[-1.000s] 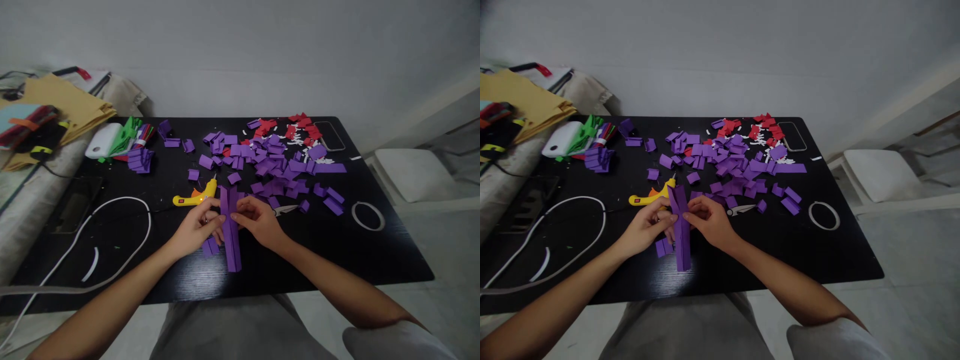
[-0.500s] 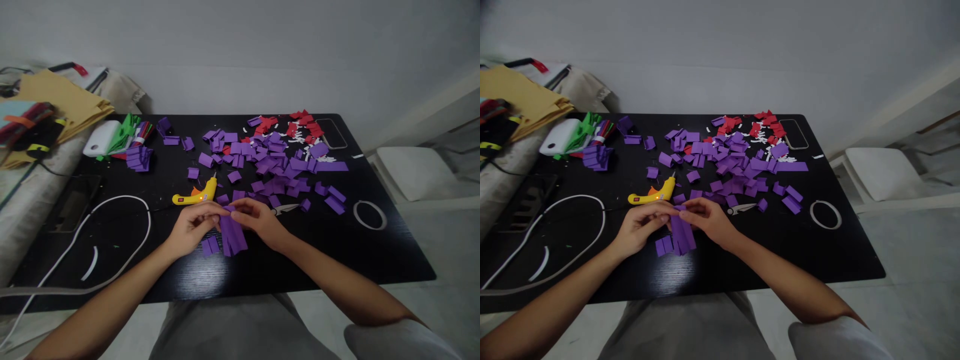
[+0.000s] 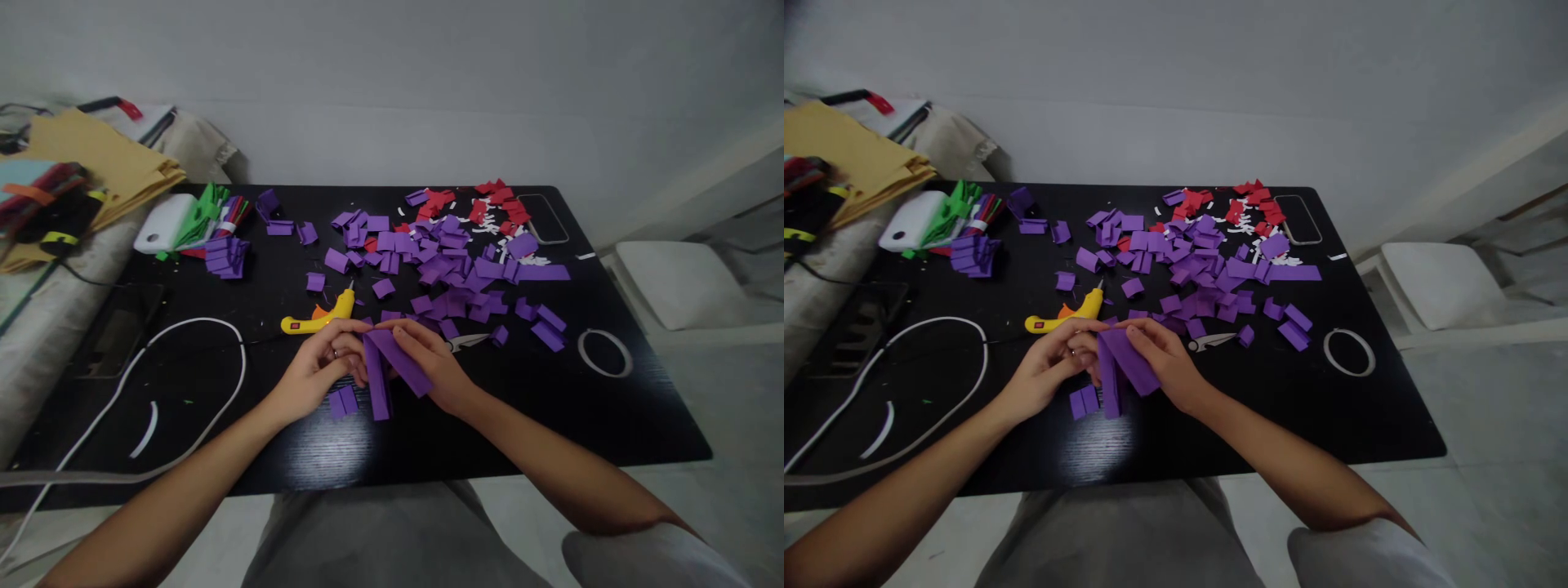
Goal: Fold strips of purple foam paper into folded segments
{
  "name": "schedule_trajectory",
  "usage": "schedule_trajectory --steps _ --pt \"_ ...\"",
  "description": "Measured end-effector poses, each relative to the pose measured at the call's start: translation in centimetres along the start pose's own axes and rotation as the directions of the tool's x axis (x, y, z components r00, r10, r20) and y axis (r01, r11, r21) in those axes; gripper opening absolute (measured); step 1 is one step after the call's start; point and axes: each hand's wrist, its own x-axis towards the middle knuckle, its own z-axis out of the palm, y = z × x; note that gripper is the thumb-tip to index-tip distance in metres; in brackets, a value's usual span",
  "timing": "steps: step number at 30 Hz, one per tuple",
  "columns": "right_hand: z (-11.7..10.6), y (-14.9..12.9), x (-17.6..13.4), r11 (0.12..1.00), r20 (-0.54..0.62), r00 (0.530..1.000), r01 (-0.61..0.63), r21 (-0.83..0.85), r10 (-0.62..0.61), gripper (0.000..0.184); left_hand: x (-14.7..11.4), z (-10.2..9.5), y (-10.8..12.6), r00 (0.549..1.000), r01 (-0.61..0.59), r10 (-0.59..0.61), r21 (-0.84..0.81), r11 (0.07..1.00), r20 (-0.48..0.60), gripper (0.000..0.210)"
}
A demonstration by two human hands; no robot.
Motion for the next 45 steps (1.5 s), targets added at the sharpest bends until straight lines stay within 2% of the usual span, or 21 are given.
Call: schedule_trajectory --steps 5,10,14,18,26,29,33,40,45 --pt "0.0 0.2 -0.1 0.988 0.082 0.996 -0.049 0.147 0.037 0.04 0.0 0.2 0.0 1.0 0.018 -0.018 -0.061 0.998 0.008 0.035" --pt "0.0 1.0 0.3 0.977 0.081 0.995 -0.071 0.202 0.056 0.039 0.1 0.5 -0.4 0.995 0.02 -0.014 0.056 0.998 -0.101 0.03" --pt "-0.1 1.1 0.5 0.99 0.032 0.998 -0.048 0.131 0.044 0.032 0.3 0.5 -0.6 0.986 0.044 -0.023 0.127 0.991 -0.163 0.026" --pt "0.0 1.1 0.6 1.0 0.007 1.0 -0.014 0.02 0.014 0.036 0.3 0.6 -0.6 0.988 0.053 -0.03 0.154 0.987 -0.153 0.024" --pt "0.2 1.3 0.5 0.999 -0.031 0.999 -0.008 -0.038 0.007 0.036 0.2 0.8 -1.0 0.992 0.058 -0.034 0.195 0.979 -0.126 0.017" --pt "0.2 1.4 0.4 0.997 -0.047 0.998 0.036 -0.068 -0.039 0.032 0.1 0.8 -1.2 0.993 0.031 -0.002 0.236 0.971 -0.121 0.015" --pt "0.3 1.3 0.4 0.995 -0.005 0.996 0.085 -0.054 -0.085 0.025 -0.1 0.7 -1.1 0.99 -0.049 0.087 0.308 0.95 -0.109 0.014" --pt "0.1 0.9 0.4 1.0 0.018 0.999 0.028 0.01 -0.028 0.016 0.3 0.9 -0.3 0.983 -0.091 0.124 0.228 0.969 -0.135 0.014" --pt "0.1 0.8 0.2 0.991 0.055 0.996 -0.079 0.106 0.074 0.031 0.2 0.8 -0.3 0.961 -0.128 0.197 0.322 0.938 -0.192 0.018"
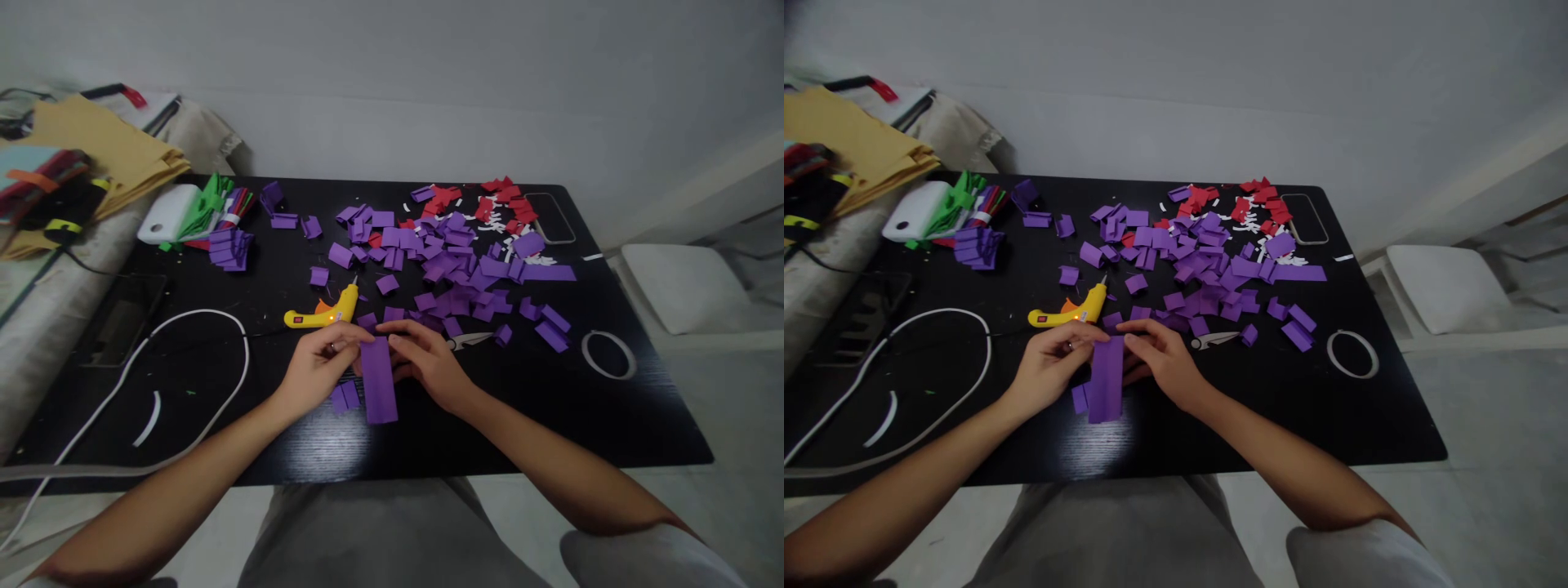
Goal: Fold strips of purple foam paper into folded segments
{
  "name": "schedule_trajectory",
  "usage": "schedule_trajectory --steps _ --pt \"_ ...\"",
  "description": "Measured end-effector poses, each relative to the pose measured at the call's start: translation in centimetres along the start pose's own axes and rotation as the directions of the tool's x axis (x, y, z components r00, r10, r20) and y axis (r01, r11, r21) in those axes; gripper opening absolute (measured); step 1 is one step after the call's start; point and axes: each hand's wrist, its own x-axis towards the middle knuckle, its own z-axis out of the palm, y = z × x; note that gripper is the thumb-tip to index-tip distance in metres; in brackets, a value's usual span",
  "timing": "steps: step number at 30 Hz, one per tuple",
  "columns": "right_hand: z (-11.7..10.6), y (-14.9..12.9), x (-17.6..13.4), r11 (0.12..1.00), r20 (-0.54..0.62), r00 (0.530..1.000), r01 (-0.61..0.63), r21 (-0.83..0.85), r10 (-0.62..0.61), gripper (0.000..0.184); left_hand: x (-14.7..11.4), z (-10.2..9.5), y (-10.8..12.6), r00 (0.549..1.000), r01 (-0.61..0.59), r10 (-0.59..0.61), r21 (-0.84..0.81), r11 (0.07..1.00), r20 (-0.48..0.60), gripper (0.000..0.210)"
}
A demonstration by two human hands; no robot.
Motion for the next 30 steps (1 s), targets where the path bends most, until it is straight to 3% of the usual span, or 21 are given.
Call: schedule_trajectory --steps 5,10,15,18,22,26,30 --pt "0.0 0.4 0.1 0.996 0.014 0.998 -0.064 -0.055 0.065 0.043 -0.4 -0.4 -0.1 0.995 -0.068 0.077 0.138 0.988 -0.059 0.016" --pt "-0.1 0.4 -0.1 0.951 -0.003 0.989 0.14 -0.275 -0.146 0.026 -0.3 -1.2 0.2 0.998 -0.024 0.022 0.039 0.999 0.055 0.029" --pt "0.3 0.3 -0.8 0.822 0.061 0.962 0.258 -0.509 -0.265 0.018 -0.1 -1.0 0.4 0.991 0.103 -0.113 0.14 0.985 0.068 0.018" --pt "0.3 0.5 -0.7 0.841 0.038 0.953 0.283 -0.461 -0.301 0.028 0.1 -1.0 0.8 0.989 0.147 -0.147 0.104 0.984 -0.009 0.018" --pt "0.0 0.6 -0.3 0.918 -0.043 0.968 0.219 -0.33 -0.247 0.029 0.3 -1.4 1.5 0.987 0.136 -0.131 0.048 0.99 -0.099 0.021" --pt "-0.1 0.4 -0.2 0.929 -0.123 0.962 0.197 -0.312 -0.245 0.029 0.4 -1.7 1.6 0.989 0.132 -0.129 0.039 0.991 -0.067 0.027" --pt "-0.1 0.2 -0.5 0.92 -0.081 0.966 0.205 -0.335 -0.245 0.024 0.3 -1.6 1.1 0.991 0.126 -0.12 0.133 0.983 -0.053 0.027"
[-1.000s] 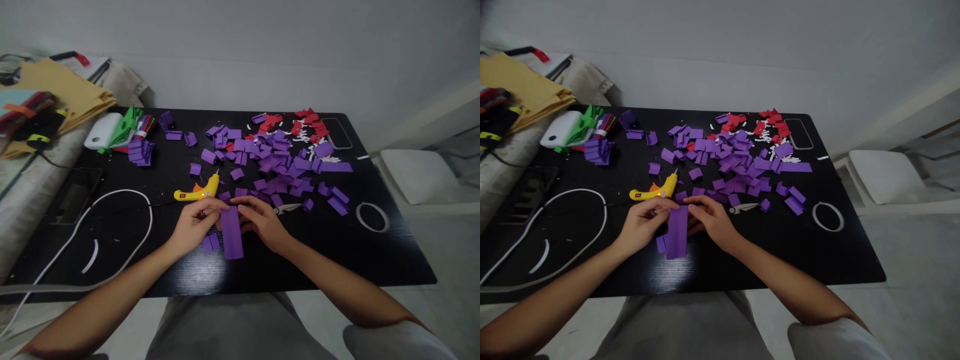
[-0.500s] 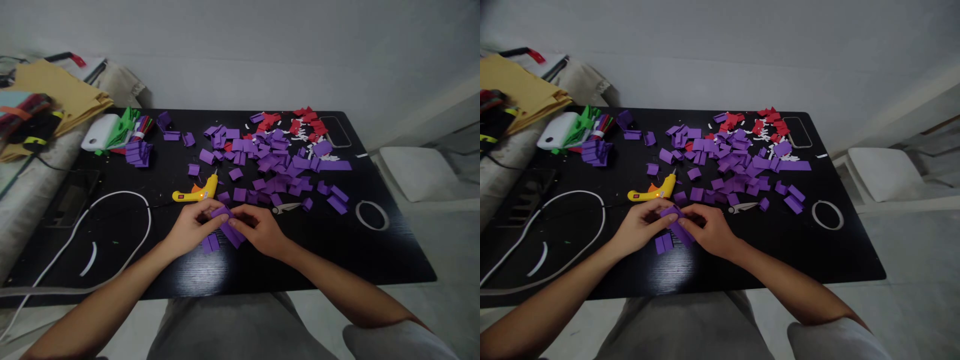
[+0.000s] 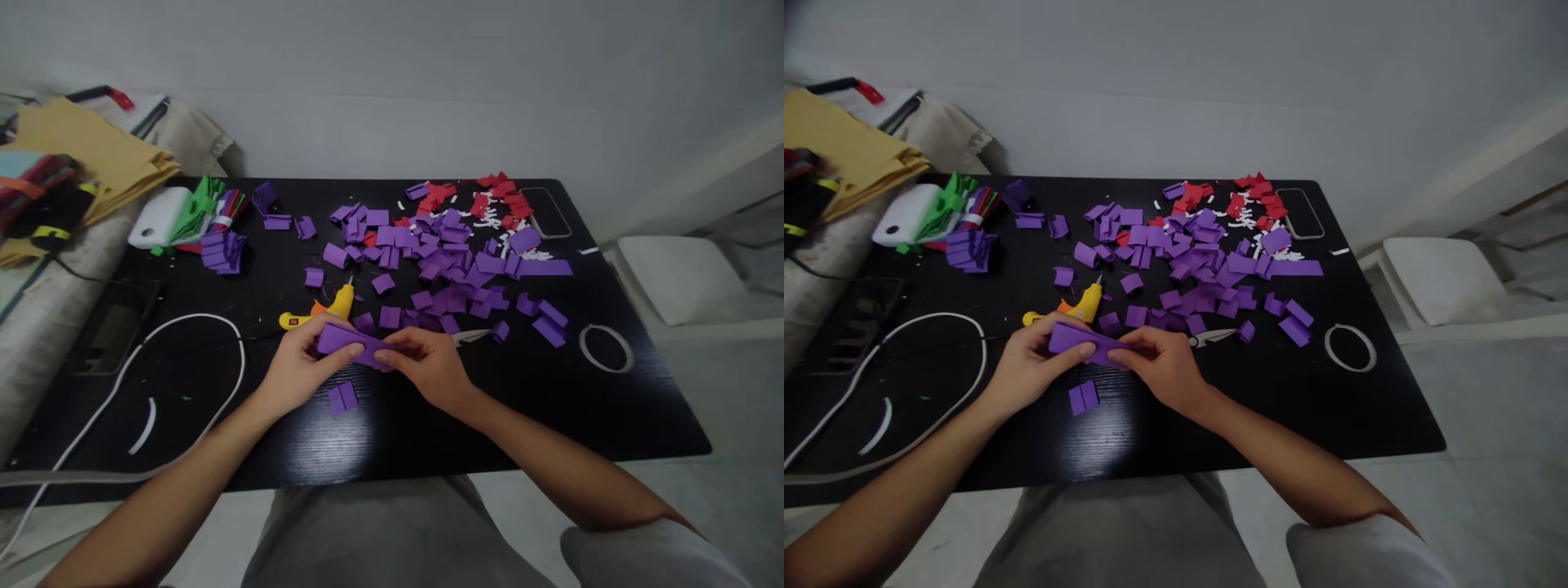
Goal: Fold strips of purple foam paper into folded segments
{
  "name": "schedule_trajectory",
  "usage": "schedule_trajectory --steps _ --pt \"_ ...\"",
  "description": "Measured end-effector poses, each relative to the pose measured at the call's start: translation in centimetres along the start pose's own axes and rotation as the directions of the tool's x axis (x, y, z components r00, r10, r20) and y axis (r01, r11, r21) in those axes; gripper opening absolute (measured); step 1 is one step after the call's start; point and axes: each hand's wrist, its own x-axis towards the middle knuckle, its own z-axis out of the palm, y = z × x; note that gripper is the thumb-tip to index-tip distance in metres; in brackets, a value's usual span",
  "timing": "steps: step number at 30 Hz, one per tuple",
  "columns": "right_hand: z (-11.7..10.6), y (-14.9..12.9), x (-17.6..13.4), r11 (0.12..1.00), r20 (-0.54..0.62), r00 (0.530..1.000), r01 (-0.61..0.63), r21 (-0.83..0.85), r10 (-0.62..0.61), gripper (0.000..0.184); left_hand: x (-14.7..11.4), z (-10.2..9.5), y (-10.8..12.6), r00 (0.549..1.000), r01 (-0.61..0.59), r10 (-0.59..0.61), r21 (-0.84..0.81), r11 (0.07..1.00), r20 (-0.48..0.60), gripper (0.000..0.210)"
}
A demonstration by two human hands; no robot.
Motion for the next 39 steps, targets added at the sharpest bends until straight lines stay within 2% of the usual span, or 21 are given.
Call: schedule_trajectory --steps 4,8,13,15,23,39 --pt "0.06 0.01 -0.18 1.0 0.033 0.999 0.011 -0.008 -0.011 0.024 -0.05 0.01 -0.13 0.999 0.011 -0.012 0.042 0.999 0.032 0.021" --pt "0.23 0.13 -0.21 0.999 -0.036 0.999 0.03 -0.027 -0.031 0.026 -0.07 -0.04 0.01 0.999 0.041 -0.041 0.029 0.999 -0.002 0.023" --pt "0.51 -0.02 -0.17 0.99 -0.038 0.997 -0.064 0.128 0.069 0.036 -0.05 0.05 0.05 0.997 0.05 -0.051 -0.006 0.999 -0.052 0.019" --pt "0.53 -0.12 -0.14 0.987 -0.042 0.996 -0.067 0.145 0.073 0.036 -0.06 0.11 0.09 0.997 0.057 -0.057 -0.007 0.998 -0.057 0.019" --pt "0.46 -0.04 -0.18 0.991 -0.016 0.999 -0.034 0.128 0.037 0.03 0.12 0.11 0.31 0.995 0.099 -0.1 -0.027 0.995 -0.011 0.018" --pt "0.3 -0.17 -0.22 0.996 0.0 1.0 -0.015 0.093 0.015 0.033 0.12 0.46 0.4 0.991 0.115 -0.116 -0.018 0.993 -0.067 0.021"
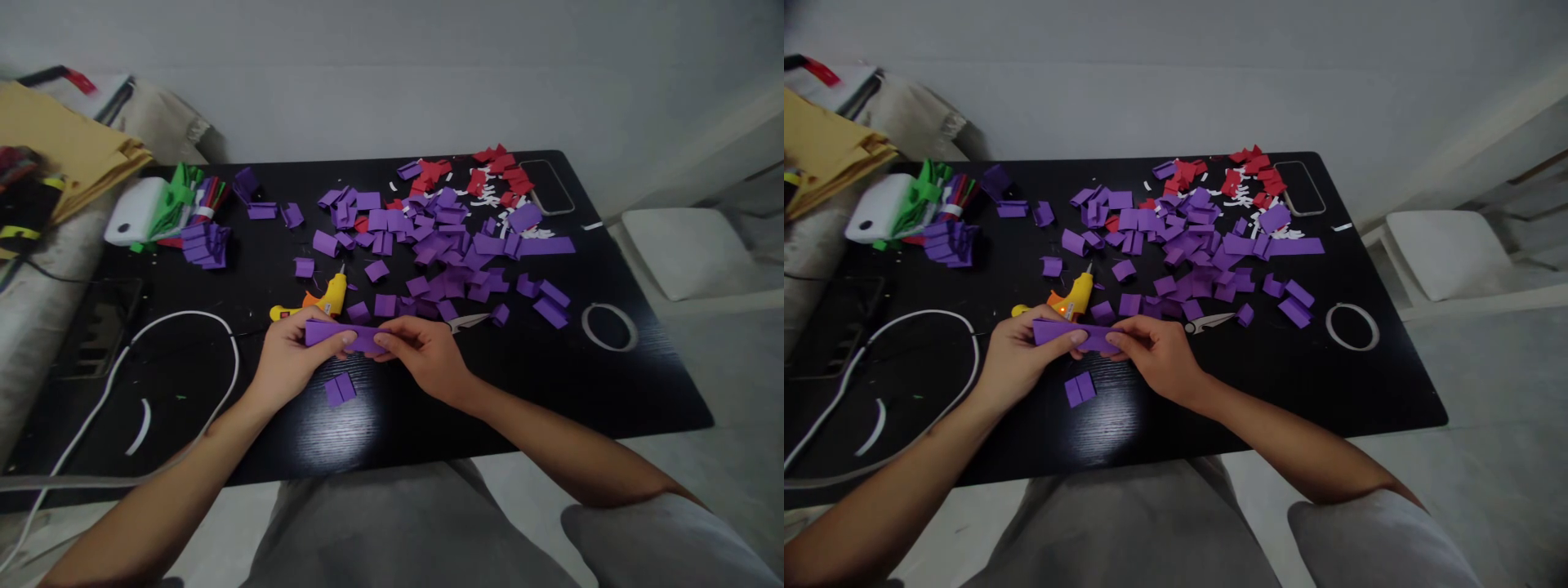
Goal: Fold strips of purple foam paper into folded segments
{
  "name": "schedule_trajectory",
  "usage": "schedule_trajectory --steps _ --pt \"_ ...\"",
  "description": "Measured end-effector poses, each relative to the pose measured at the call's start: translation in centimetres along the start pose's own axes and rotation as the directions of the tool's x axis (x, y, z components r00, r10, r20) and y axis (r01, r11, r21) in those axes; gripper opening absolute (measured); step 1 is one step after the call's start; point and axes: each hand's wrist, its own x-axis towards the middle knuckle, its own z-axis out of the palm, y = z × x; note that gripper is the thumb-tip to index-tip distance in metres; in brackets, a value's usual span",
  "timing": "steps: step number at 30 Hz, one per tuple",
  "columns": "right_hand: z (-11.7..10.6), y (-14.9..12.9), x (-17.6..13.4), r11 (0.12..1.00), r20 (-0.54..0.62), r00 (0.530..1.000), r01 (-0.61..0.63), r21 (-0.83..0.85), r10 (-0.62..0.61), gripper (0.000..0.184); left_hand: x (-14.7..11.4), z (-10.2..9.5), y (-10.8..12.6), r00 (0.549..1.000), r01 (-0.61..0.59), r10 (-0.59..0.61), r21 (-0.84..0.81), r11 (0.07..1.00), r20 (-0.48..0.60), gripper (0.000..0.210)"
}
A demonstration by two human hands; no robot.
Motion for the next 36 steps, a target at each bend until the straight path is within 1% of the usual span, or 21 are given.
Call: schedule_trajectory --steps 4,7,10,13,17,20,24,26,28,30,33,36 --pt "0.0 0.0 0.0 1.0 0.003 1.0 0.008 -0.007 -0.008 0.03 0.0 0.0 -0.1 1.0 -0.008 0.008 0.004 1.0 0.0 0.02" --pt "-0.1 -0.1 0.1 1.0 0.017 1.0 0.009 0.004 -0.009 0.028 0.1 -0.3 0.0 0.999 -0.002 0.002 0.01 1.0 0.038 0.018" --pt "-0.2 0.0 0.3 1.0 0.036 0.999 -0.002 0.016 0.001 0.027 0.2 -0.7 0.0 0.997 -0.028 0.028 -0.001 1.0 0.068 0.017" --pt "-0.5 0.0 0.6 0.999 0.054 0.998 -0.031 0.03 0.029 0.029 0.4 -1.1 0.0 0.998 -0.051 0.051 0.0 0.999 0.021 0.018" --pt "-1.0 -0.1 1.1 0.998 0.071 0.997 -0.04 0.038 0.037 0.033 0.8 -1.5 -0.1 1.0 -0.02 0.019 -0.031 0.999 -0.021 0.017" --pt "-1.5 0.0 1.4 1.0 0.051 0.999 0.005 -0.002 -0.005 0.03 0.9 -1.6 0.0 0.999 0.013 -0.016 -0.07 0.997 -0.042 0.019" --pt "-1.8 0.1 1.5 0.99 0.013 0.996 0.085 -0.108 -0.084 0.027 0.9 -1.5 0.3 0.992 0.07 -0.074 -0.042 0.997 -0.103 0.019" --pt "-1.9 0.2 1.5 0.986 0.012 0.995 0.097 -0.137 -0.096 0.027 0.9 -1.3 0.5 0.986 0.086 -0.091 -0.038 0.996 -0.139 0.019" --pt "-1.9 0.1 1.6 0.986 0.005 0.995 0.096 -0.135 -0.097 0.028 0.9 -1.2 0.6 0.984 0.09 -0.097 -0.047 0.995 -0.151 0.021" --pt "-2.0 0.1 1.8 0.99 -0.004 0.996 0.092 -0.109 -0.093 0.028 0.9 -1.3 0.5 0.988 0.092 -0.1 -0.066 0.994 -0.121 0.026" --pt "-2.2 0.0 2.1 0.996 -0.011 0.998 0.065 -0.057 -0.065 0.029 1.1 -1.4 0.3 0.994 0.097 -0.101 -0.085 0.992 -0.035 0.033" --pt "-2.4 -0.2 2.3 1.0 0.014 1.0 0.005 -0.017 -0.004 0.034 1.4 -1.6 0.0 0.995 0.097 -0.098 -0.067 0.993 -0.003 0.032"
